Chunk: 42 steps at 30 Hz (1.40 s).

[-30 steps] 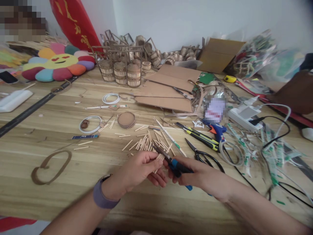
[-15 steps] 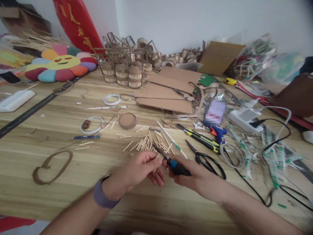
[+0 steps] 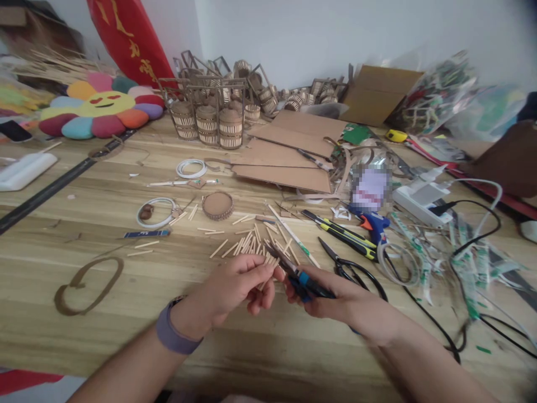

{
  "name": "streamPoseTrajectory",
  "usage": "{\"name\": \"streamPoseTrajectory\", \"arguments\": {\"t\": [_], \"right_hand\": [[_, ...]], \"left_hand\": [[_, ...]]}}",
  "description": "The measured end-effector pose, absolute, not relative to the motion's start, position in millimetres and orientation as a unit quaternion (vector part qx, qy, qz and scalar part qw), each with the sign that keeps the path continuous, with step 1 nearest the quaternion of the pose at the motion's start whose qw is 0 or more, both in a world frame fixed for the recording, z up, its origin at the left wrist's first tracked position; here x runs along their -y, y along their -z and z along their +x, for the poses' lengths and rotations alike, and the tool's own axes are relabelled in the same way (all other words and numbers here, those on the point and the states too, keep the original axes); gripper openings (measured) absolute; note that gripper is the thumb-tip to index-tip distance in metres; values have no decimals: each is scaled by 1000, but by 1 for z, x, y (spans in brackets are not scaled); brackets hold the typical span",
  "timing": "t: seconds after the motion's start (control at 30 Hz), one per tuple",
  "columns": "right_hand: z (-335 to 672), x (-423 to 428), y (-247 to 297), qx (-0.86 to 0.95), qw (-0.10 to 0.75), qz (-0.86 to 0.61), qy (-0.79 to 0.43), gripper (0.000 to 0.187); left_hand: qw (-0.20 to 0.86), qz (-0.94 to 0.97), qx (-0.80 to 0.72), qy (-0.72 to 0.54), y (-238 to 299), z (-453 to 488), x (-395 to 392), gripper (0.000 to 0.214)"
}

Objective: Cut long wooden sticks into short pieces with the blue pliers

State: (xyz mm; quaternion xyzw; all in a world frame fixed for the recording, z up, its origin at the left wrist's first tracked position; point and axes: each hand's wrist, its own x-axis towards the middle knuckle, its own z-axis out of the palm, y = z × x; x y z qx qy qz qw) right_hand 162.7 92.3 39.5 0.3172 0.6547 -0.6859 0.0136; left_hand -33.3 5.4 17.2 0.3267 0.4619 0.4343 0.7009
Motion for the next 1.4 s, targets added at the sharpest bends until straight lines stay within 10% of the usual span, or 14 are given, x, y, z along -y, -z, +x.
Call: {"name": "streamPoseTrajectory", "arguments": {"t": [1.4], "right_hand": [[163,-103,-36,-734,-67,349,579,31]], "left_hand": [[614,415,-516,-430,-19,-34,-7,35]]}}
